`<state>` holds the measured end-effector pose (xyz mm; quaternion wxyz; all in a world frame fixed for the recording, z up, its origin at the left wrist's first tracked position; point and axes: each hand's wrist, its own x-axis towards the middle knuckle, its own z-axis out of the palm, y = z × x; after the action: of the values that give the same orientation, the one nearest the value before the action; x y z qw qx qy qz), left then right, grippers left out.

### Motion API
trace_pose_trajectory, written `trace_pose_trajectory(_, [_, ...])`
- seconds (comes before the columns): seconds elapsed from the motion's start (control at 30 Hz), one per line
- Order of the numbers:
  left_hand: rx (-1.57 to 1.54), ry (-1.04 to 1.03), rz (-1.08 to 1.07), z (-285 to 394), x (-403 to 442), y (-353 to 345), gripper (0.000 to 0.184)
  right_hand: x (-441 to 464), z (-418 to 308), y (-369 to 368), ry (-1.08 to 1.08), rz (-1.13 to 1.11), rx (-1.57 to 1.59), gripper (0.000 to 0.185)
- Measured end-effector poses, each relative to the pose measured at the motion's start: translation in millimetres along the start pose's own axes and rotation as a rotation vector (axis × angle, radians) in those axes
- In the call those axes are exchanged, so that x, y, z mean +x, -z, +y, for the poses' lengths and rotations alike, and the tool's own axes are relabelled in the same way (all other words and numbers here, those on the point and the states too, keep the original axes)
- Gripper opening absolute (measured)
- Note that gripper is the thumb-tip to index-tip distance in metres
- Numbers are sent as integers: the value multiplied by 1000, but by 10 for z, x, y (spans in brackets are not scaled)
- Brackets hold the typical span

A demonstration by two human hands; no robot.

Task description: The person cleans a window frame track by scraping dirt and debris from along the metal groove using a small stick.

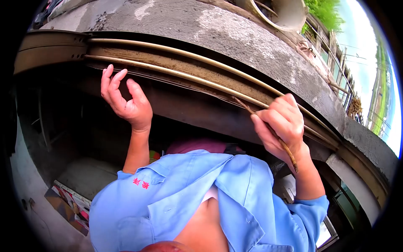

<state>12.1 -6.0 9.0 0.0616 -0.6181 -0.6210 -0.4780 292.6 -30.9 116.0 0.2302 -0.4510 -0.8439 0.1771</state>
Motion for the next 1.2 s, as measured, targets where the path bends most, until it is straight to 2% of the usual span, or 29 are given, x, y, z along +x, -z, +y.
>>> trace_pose_trajectory(0.17, [8, -12, 1, -20, -2, -20, 26, 465, -193, -120, 203, -1, -62, 30])
trace_pose_trajectory(0.2, [3, -25, 3, -30, -2, -29, 26, 475, -209, -76, 203, -72, -73, 29])
trace_pose_trajectory(0.27, [-17, -26, 21, -50, -3, -49, 29, 340, -101, 13, 161, -55, -83, 28])
trace_pose_trajectory(0.3, [-19, -27, 31, -41, 6, -50, 29, 221, -25, 108, 90, -108, -78, 22])
trace_pose_trajectory(0.37, [6, -45, 10, -37, 11, -38, 30, -77, 136, 179, 26, -89, -31, 13])
trace_pose_trajectory(0.53, [-23, -20, 37, -30, 4, -69, 32, -289, 201, 77, 26, -1, -5, 13])
trace_pose_trajectory(0.8, [-7, -27, 25, -70, -7, -95, 32, 1146, -87, -1007, 422, 110, 49, 17])
trace_pose_trajectory(0.87, [11, -50, 21, -60, 6, -97, 32, 1501, -238, -1258, 469, 225, 152, 21])
trace_pose_trajectory(0.93, [-58, -19, 55, -61, 6, -126, 35, 1636, -300, -1077, 273, 30, 169, 23])
trace_pose_trajectory(0.97, [-31, -25, 41, -64, 7, -107, 38, 1662, -228, -979, 178, -10, 331, 17])
trace_pose_trajectory(1.0, [-35, -22, 46, -64, 8, -108, 38, 1652, -179, -854, 58, -24, 495, 18])
trace_pose_trajectory(1.07, [-67, -6, 74, -52, 4, -118, 37, 1668, -60, -805, 5, 13, 442, 17])
trace_pose_trajectory(1.13, [-29, -14, 64, -36, 10, -93, 38, 1743, -157, -787, -43, -145, 261, 18])
trace_pose_trajectory(1.2, [-17, -23, 43, -47, 9, -74, 37, 1868, -185, -964, -70, -115, 452, 20])
